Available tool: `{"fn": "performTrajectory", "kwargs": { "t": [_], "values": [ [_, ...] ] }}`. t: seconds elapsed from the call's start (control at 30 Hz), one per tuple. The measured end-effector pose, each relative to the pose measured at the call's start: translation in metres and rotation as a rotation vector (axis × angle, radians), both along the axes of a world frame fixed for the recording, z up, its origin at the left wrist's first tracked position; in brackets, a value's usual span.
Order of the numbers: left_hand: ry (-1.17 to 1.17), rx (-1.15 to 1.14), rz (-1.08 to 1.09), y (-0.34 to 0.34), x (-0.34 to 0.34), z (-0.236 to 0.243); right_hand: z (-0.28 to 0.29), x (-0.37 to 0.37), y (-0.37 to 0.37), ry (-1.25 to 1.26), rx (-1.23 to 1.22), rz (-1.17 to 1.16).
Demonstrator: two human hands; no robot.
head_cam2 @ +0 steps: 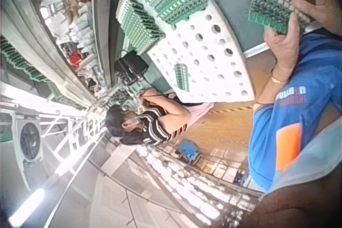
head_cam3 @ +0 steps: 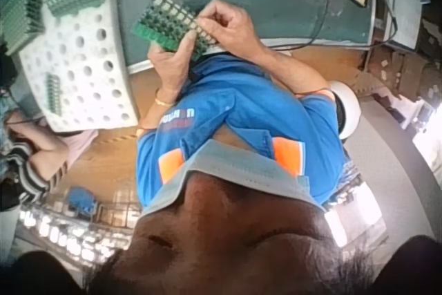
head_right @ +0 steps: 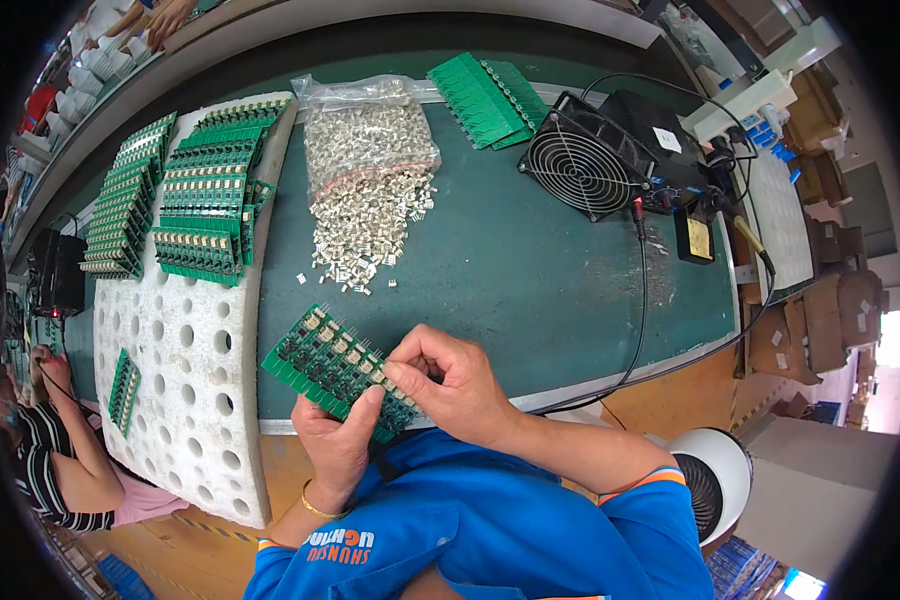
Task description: The person solders small components onto a green circuit board at a workbench. This is done using a soldering iron and solder wire.
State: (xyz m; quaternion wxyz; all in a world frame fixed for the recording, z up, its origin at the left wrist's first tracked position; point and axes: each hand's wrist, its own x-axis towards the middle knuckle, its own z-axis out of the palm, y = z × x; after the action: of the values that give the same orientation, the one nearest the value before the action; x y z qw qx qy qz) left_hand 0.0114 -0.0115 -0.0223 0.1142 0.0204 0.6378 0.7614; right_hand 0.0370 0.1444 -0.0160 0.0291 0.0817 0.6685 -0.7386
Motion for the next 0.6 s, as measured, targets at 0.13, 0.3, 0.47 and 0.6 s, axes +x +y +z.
{"fn": "performTrajectory", "kwargs": {
  "t": [0.13,0.3,0.47,0.6],
  "values": [
    [-0.103,0.075,-0.036,0.001,-0.003,-0.001,0.0,-0.005,0.001,-0.051,0.063,0.034],
    [-0.183,0.134,-0.009,0.0,-0.004,-0.008,0.007,-0.01,0.003,0.006,0.202,0.085],
    [-0.333,0.281,0.041,-0.002,-0.008,-0.006,0.0,-0.048,0.031,0.263,0.729,-0.02],
    [-0.355,0.306,0.053,-0.002,-0.01,-0.006,-0.009,-0.065,0.035,0.316,0.962,0.084]
  ]
}}
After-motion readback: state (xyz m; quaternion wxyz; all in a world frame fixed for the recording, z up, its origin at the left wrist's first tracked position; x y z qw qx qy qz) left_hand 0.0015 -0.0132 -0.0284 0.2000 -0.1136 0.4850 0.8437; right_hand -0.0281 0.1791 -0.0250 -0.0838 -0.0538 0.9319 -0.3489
